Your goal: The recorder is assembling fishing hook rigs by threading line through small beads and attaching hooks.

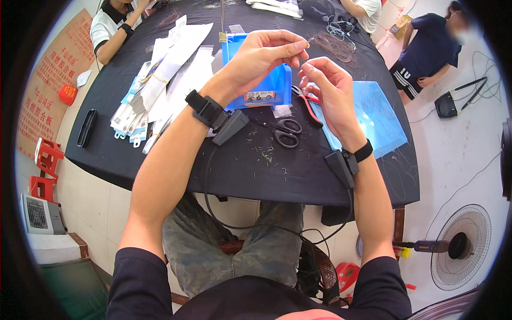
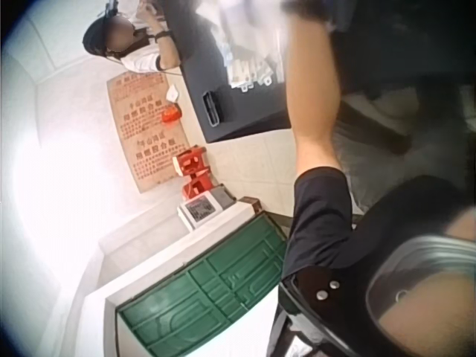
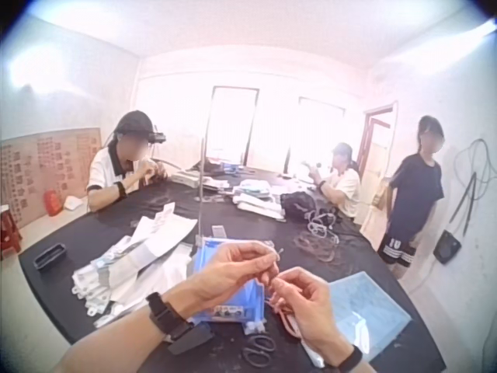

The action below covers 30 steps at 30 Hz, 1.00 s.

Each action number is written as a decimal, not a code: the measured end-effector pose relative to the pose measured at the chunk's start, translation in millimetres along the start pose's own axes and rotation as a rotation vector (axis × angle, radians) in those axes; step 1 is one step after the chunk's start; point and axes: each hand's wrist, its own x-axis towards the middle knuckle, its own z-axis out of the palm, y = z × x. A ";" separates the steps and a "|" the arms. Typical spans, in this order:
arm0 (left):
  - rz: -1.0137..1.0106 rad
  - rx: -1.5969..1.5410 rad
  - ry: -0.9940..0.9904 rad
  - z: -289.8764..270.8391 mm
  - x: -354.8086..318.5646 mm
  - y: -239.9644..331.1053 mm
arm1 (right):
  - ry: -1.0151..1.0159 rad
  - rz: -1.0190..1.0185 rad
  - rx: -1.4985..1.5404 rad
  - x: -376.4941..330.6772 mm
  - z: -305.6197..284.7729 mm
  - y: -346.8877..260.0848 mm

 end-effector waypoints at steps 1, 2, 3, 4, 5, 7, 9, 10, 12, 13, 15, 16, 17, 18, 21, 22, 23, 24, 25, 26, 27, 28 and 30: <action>-0.021 0.043 0.037 0.1 0.2 0.4 | 0.033 -0.031 -0.074 0.4 -0.4 -0.2; -0.002 0.032 0.017 0.4 0.1 0.8 | 0.070 -0.061 -0.147 0.7 -0.8 -0.5; -0.006 0.078 0.021 1.0 -0.2 1.2 | 0.066 -0.061 -0.148 0.8 -1.0 -1.0; -0.010 0.123 0.025 1.6 -0.4 1.7 | 0.101 -0.108 -0.207 0.8 -1.1 -1.6; -0.010 0.123 0.025 2.1 -0.5 2.2 | 0.136 -0.155 -0.266 0.9 -1.1 -2.3; -0.029 0.206 0.041 3.1 -0.9 3.0 | 0.170 -0.178 -0.311 1.0 -1.1 -3.7; -0.044 0.226 0.040 3.5 -1.8 3.4 | 0.202 -0.203 -0.356 1.0 -0.7 -4.5; -0.059 0.246 0.038 3.5 -2.1 3.6 | 0.201 -0.214 -0.352 1.0 -0.5 -4.6; -0.073 0.244 0.031 3.7 -1.9 3.3 | 0.199 -0.223 -0.348 1.1 0.1 -4.0; -0.095 0.253 0.031 3.9 -1.7 3.1 | 0.207 -0.240 -0.344 1.3 0.5 -3.4; -0.089 0.250 0.012 4.3 -1.4 2.9 | 0.215 -0.257 -0.340 1.4 0.5 -2.3; -0.099 0.268 0.008 4.5 -1.3 3.0 | 0.217 -0.262 -0.346 1.3 0.1 -1.9; -0.092 0.257 0.000 4.8 -1.3 3.1 | 0.218 -0.269 -0.351 1.3 -0.4 -1.6; -0.091 0.269 -0.015 5.0 -1.4 3.3 | 0.219 -0.267 -0.351 1.4 -0.9 -1.2; -0.093 0.292 -0.036 5.4 -1.9 3.6 | 0.235 -0.273 -0.370 1.0 -1.3 0.3; -0.095 0.303 -0.042 5.5 -2.4 3.5 | 0.238 -0.271 -0.344 0.8 -0.8 0.9; -0.097 0.302 -0.041 5.7 -2.7 3.2 | 0.241 -0.269 -0.319 0.5 -0.3 1.2; -0.091 0.311 -0.048 5.8 -2.7 3.0 | 0.241 -0.268 -0.319 0.3 0.5 1.3; -0.085 0.320 -0.054 5.9 -2.5 2.6 | 0.240 -0.268 -0.311 0.5 1.3 1.0; -0.086 0.319 -0.055 6.2 -2.4 2.2 | 0.257 -0.249 -0.306 0.7 2.3 0.4; -0.060 0.326 -0.044 6.4 -2.0 1.9 | 0.241 -0.268 -0.302 0.5 3.3 -0.5; -0.035 0.332 -0.034 6.7 -1.8 1.7 | 0.250 -0.264 -0.290 0.1 4.3 -1.6; -0.029 0.324 -0.015 7.3 -2.0 1.9 | 0.259 -0.262 -0.277 -0.5 6.2 -4.2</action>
